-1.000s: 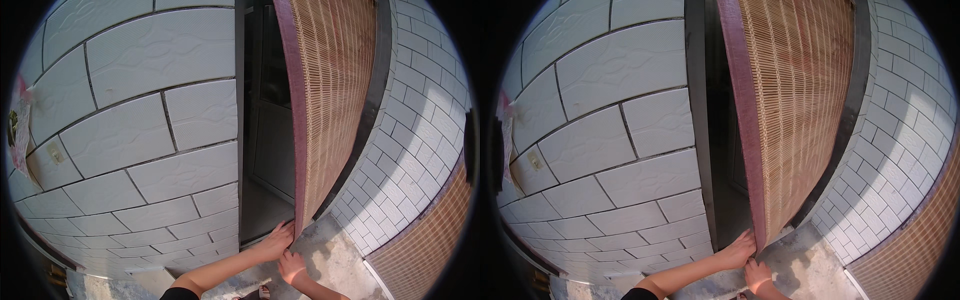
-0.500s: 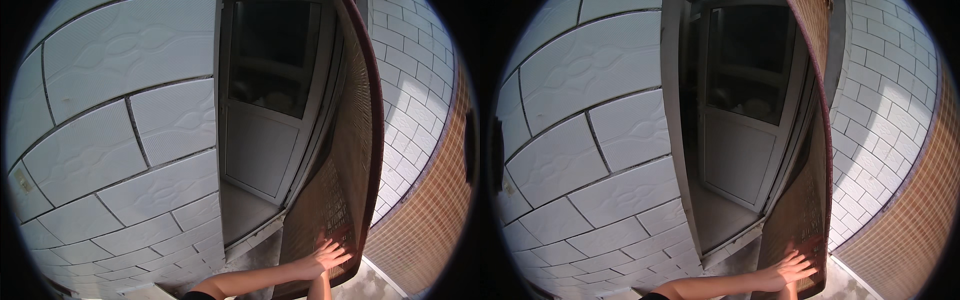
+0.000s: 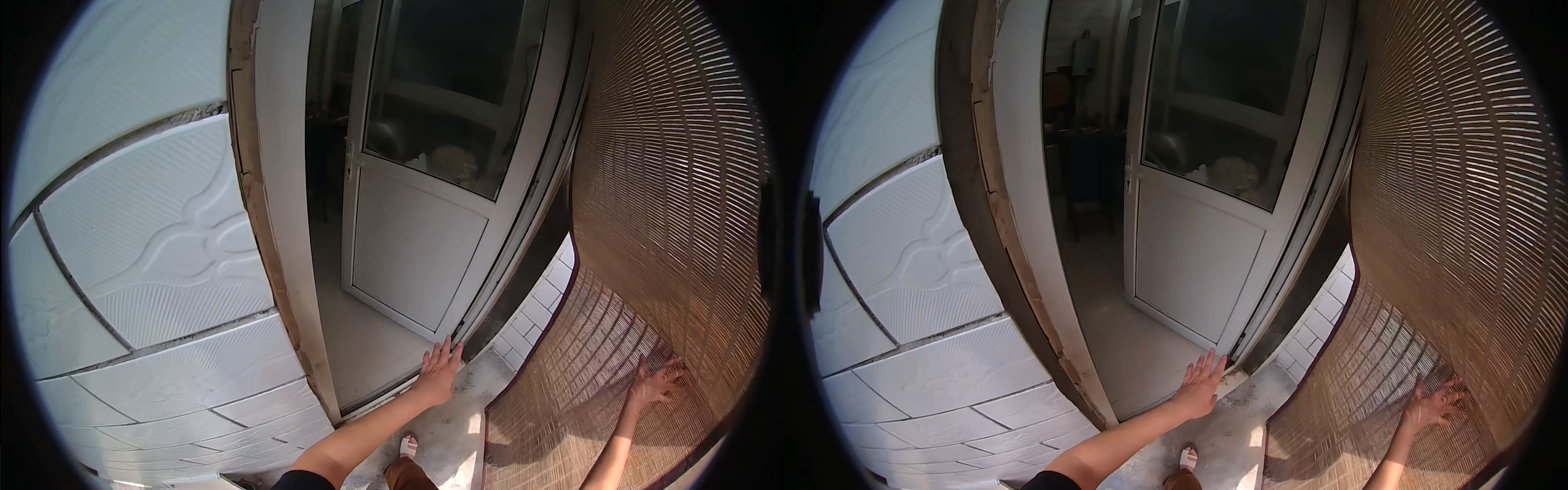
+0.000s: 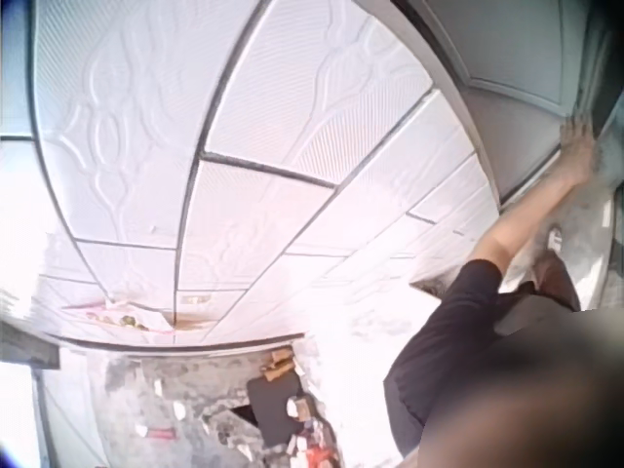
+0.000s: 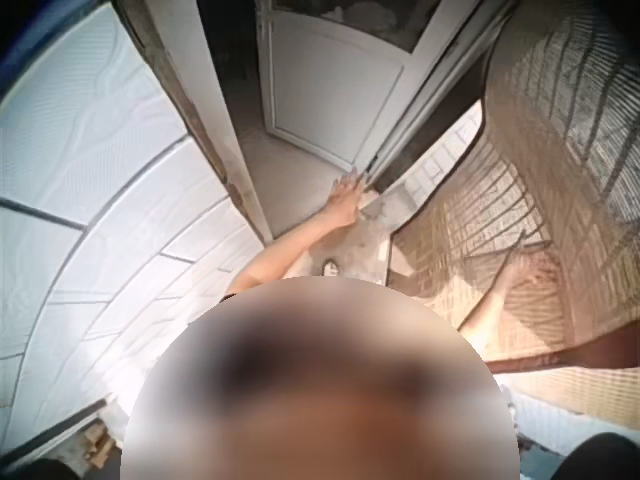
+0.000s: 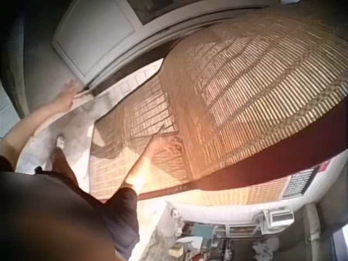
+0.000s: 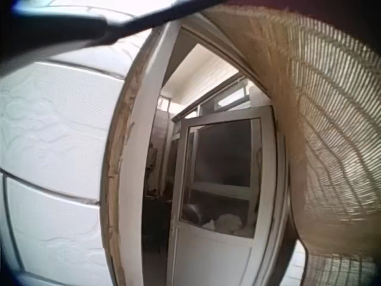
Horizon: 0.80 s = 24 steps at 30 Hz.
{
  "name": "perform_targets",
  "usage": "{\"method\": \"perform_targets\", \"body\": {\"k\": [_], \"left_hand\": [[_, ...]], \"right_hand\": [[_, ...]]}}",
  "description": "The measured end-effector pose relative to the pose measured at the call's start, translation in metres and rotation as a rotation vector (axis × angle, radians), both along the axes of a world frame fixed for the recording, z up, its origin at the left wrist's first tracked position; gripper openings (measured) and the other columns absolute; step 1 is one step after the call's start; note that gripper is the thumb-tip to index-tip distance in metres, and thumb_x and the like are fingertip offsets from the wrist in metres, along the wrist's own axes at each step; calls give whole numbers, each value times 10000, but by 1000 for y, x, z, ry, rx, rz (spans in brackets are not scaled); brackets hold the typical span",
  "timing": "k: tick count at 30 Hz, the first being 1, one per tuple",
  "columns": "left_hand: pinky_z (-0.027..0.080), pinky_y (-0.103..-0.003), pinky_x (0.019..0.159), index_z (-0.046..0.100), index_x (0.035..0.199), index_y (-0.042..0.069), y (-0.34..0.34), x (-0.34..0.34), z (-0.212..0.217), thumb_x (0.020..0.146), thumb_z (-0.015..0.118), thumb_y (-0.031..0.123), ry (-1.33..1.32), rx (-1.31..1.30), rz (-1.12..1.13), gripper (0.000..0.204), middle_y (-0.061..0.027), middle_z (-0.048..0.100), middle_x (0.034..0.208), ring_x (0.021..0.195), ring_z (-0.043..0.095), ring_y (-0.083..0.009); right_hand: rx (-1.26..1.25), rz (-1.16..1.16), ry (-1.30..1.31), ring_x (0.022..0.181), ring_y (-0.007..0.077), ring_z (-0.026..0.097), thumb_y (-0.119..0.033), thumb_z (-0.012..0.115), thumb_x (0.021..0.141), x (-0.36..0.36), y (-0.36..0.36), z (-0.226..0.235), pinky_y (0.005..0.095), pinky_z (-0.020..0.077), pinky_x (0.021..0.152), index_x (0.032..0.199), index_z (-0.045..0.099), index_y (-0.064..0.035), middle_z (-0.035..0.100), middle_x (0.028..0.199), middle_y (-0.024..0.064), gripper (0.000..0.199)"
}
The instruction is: The person assembles metal fasteners by hand, picking up bolts and washers from a table and screwing them together. They place the completed units into a blue container. The person then moves a bowl of fruit and a red box before walking to a kitchen area and moving a chair.
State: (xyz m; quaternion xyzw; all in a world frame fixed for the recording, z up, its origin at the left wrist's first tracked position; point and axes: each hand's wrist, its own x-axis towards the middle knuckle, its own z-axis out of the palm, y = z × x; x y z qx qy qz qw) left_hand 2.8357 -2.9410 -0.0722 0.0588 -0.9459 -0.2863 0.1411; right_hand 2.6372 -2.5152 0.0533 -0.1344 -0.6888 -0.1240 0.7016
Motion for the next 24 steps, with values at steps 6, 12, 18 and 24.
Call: {"method": "perform_targets", "body": {"k": [6,12,18,24], "left_hand": [[161,-541,1072,89,1434,75,-61,-138,0,756,591,84,47,6,93,844,-242,39,1472,1341,139,-440],[175,-545,1067,97,1430,56,-145,-251,26,771,620,151,-78,-122,151,847,-247,28,1469,1341,137,-439],[170,-556,1064,164,1420,48,-279,-304,18,739,587,60,-76,-228,295,802,-234,60,1471,1335,155,-439],[170,-555,1060,163,1416,32,-411,-331,-2,759,662,190,-208,-361,429,840,-238,81,1465,1337,152,-421]], "right_hand": [[-50,-42,215,1273,538,201,-712,221,831,-97,100,-2,691,298,881,1425,110,-4,114,1424,336,931],[-296,-42,127,1279,517,218,-576,310,839,-167,58,-64,633,305,927,1412,146,13,123,1426,329,838],[-523,43,-323,1290,505,203,-444,408,832,-213,-105,-141,598,288,962,1403,175,19,116,1437,310,771],[-507,308,-1042,1302,493,188,-312,506,825,-256,-313,-219,564,272,997,1393,204,24,108,1447,292,727]]}}
